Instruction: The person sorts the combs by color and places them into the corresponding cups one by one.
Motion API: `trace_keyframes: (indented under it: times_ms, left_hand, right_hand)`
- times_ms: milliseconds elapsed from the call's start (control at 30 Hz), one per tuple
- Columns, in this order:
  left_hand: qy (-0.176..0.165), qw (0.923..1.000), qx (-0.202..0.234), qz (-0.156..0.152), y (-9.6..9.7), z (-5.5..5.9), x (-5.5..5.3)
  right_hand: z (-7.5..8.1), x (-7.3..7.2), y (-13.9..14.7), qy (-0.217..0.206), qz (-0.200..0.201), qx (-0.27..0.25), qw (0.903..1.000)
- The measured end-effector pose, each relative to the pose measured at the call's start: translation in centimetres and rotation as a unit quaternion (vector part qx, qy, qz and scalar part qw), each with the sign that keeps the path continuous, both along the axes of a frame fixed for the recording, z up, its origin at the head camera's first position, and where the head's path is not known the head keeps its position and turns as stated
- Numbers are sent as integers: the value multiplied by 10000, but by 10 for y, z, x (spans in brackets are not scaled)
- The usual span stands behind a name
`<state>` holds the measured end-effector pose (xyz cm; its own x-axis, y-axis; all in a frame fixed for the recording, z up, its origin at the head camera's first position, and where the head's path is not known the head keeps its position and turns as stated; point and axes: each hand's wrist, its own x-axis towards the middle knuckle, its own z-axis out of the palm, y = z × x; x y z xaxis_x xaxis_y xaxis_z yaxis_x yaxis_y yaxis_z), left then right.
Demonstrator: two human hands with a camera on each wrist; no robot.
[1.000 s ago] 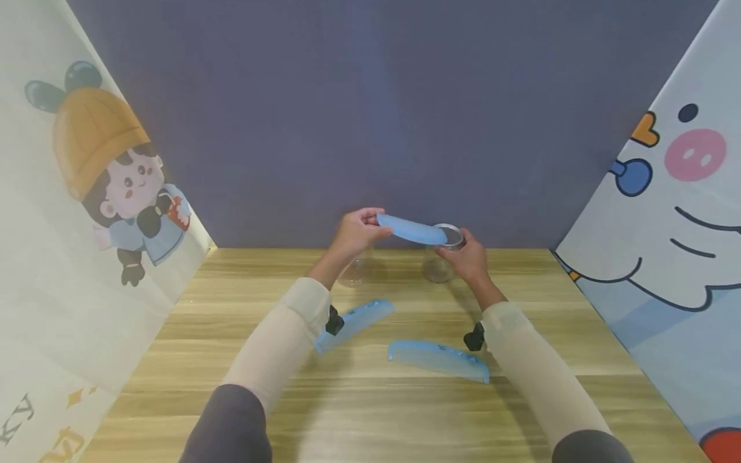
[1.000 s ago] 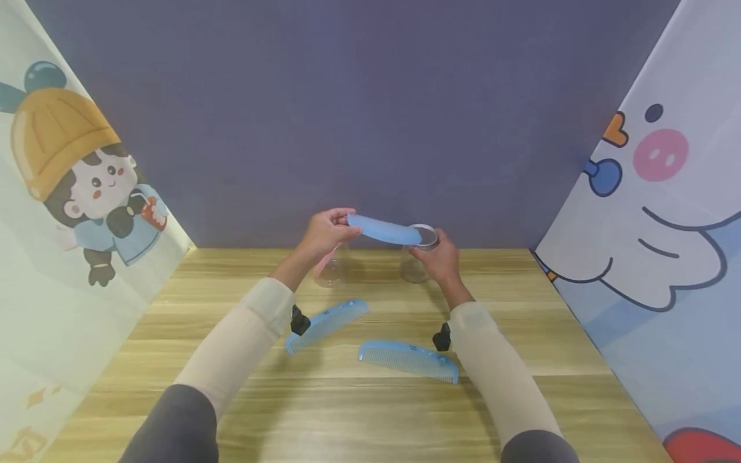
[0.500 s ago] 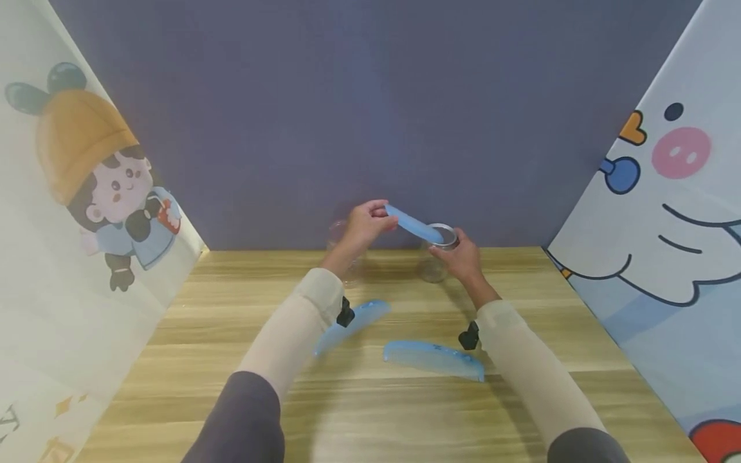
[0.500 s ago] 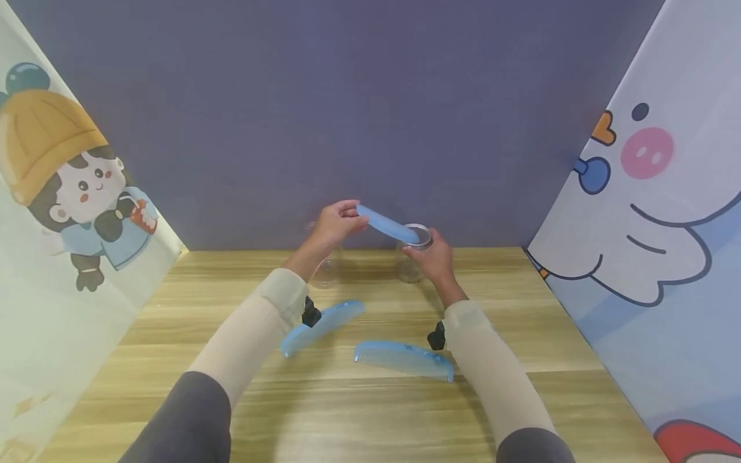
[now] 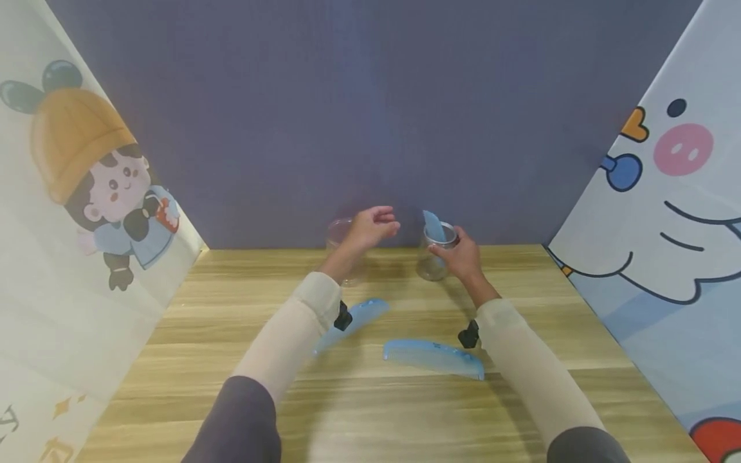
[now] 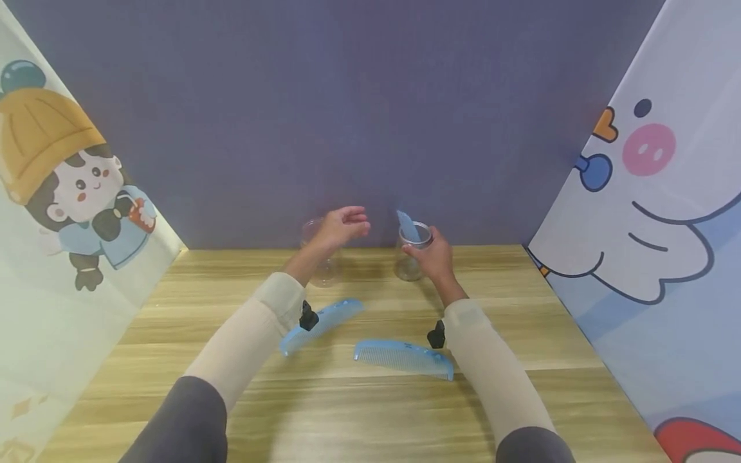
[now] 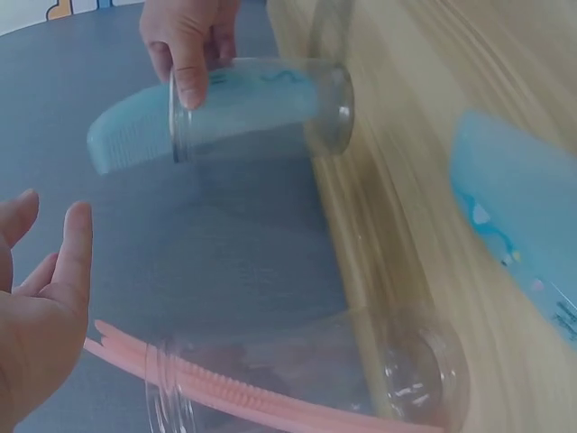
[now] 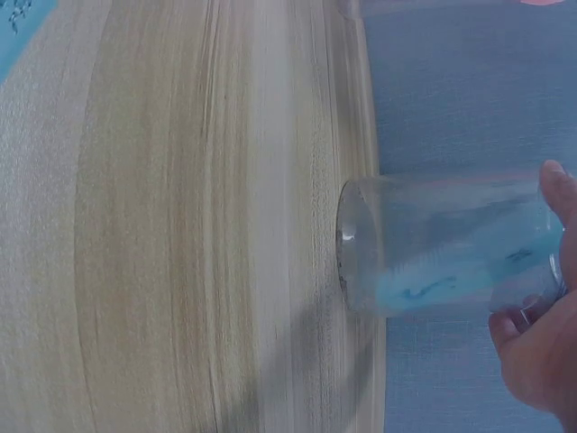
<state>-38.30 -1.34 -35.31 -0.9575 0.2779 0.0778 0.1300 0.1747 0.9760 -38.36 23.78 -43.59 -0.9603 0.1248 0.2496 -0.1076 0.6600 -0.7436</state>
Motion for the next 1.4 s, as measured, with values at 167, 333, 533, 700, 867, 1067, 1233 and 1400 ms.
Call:
trace_keyframes:
  times_ms: [167, 333, 533, 700, 867, 1067, 1233, 1400]
  left_hand:
    - [149, 9994, -213, -214, -9, -8, 8]
    - [526, 9944, -818, -418, -21, -20, 18]
    - [720, 9836, -1556, -564, -34, -33, 29]
    - [806, 9762, -1954, -495, -45, -43, 35]
    - [1001, 9612, -2522, -492, -59, -57, 44]
    - [630, 9474, -3100, -495, -86, -72, 64]
    - [437, 9404, -3357, -314, -109, -84, 73]
    - [356, 9319, -3601, -229, -126, -89, 82]
  right_hand:
    - [-1, 0, 1, -22, 6, -25, 10000]
    - [-3, 1, 1, -36, 17, -98, 9999]
    - [-3, 1, 2, -11, 44, -151, 9999]
    - [-4, 0, 5, -113, 71, -126, 9998]
    - [-7, -2, 5, -105, 58, -44, 9999]
    - [-8, -2, 3, -77, 69, -79, 9999]
    - [-7, -4, 4, -122, 9, -40, 9999]
    - [-4, -5, 4, -113, 21, -22, 9999]
